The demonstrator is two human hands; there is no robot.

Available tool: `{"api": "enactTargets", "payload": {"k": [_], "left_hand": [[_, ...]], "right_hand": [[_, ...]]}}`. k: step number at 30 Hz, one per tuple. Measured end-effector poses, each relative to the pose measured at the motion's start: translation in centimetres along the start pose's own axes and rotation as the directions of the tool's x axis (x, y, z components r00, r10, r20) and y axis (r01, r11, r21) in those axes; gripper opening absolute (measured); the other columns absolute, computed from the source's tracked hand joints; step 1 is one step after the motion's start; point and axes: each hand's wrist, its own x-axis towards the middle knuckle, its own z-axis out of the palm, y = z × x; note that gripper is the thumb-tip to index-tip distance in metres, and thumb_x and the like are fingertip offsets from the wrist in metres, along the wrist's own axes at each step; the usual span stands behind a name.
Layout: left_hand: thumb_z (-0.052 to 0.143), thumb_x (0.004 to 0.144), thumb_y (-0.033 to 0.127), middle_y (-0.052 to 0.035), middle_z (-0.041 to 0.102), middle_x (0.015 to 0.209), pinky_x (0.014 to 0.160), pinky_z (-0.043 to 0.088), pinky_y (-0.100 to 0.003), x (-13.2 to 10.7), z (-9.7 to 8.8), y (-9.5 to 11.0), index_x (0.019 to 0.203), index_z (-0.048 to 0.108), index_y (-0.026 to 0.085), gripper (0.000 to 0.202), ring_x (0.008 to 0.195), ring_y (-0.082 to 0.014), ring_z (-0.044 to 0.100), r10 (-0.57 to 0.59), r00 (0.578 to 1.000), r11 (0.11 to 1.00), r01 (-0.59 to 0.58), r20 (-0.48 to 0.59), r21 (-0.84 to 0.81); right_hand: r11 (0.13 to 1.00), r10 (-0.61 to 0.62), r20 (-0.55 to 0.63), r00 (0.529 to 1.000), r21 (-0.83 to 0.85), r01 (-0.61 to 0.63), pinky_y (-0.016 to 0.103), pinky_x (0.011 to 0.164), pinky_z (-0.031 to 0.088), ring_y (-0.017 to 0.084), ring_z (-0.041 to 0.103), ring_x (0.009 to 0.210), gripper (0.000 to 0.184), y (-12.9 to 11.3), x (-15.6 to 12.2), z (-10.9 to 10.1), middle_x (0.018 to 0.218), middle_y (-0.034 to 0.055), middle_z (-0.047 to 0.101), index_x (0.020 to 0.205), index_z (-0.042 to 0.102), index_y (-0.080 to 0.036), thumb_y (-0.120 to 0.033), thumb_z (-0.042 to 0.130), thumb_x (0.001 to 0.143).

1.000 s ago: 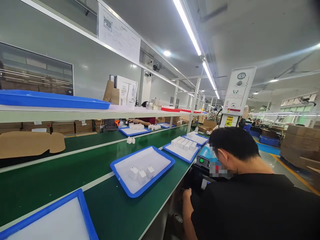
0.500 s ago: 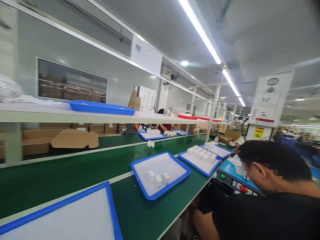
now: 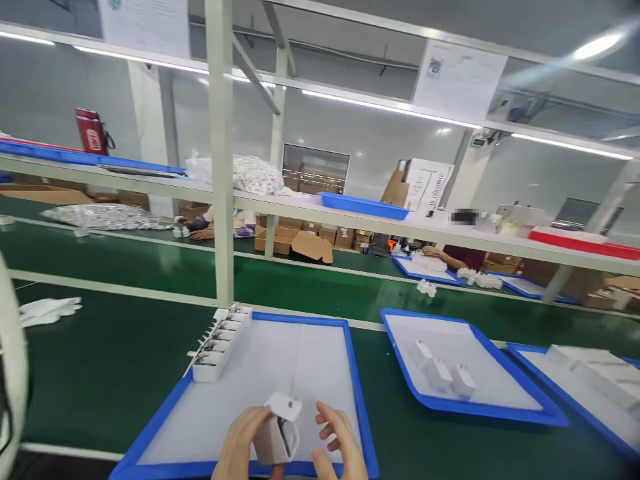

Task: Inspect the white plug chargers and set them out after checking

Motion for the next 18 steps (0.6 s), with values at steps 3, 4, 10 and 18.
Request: {"api": "enactTargets", "payload": {"k": [3,4,10,18], "left_hand": [[0.057,0.067,0.003,-0.0091,0.067,0.117,0.089,0.057,-0.032,-0.2,-1.5,1.6,0.130,0.045,0.022,0.067,0.108,-0.0252,0.065,0.069,0.990,0.994,-0.058,0.120,-0.089],[0.056,0.064,0.000,-0.0076,0.067,0.118,0.092,0.055,-0.031,-0.3,-1.9,2.1,0.131,0.044,0.024,0.072,0.110,-0.0240,0.064,0.107,0.982,0.985,-0.083,0.156,-0.149],[0.072,0.068,0.015,-0.0063,0.062,0.123,0.094,0.049,-0.037,-1.5,-2.0,3.8,0.121,0.049,0.029,0.060,0.112,-0.0262,0.059,-0.214,0.946,0.751,0.318,0.242,-0.579],[0.059,0.062,0.082,-0.0095,0.068,0.076,0.063,0.053,-0.035,-0.5,-0.1,5.5,0.101,0.064,0.014,0.078,0.070,-0.0252,0.067,-0.108,0.614,0.154,0.788,0.782,-0.597]], "right_hand": [[0.992,-0.108,0.119,0.987,-0.050,0.115,0.032,0.072,0.044,0.025,0.059,0.083,0.049,-0.3,0.2,0.1,0.099,0.0076,0.066,0.115,0.067,-0.025,-0.040,0.071,0.069],[0.987,-0.134,0.141,0.981,-0.069,0.145,0.032,0.073,0.044,0.024,0.059,0.083,0.041,-0.9,0.3,-0.1,0.095,0.0067,0.066,0.109,0.070,-0.025,-0.033,0.070,0.069],[0.991,-0.022,0.284,0.959,-0.123,0.059,0.030,0.072,0.043,0.021,0.057,0.077,0.026,-4.7,1.5,-1.5,0.079,0.0038,0.065,0.089,0.073,-0.022,-0.013,0.061,0.068],[0.925,0.008,0.628,0.778,0.292,-0.245,0.037,0.085,0.045,0.025,0.063,0.092,0.041,-2.7,2.2,-2.2,0.095,0.0089,0.072,0.112,0.068,-0.021,-0.037,0.072,0.075]]}}
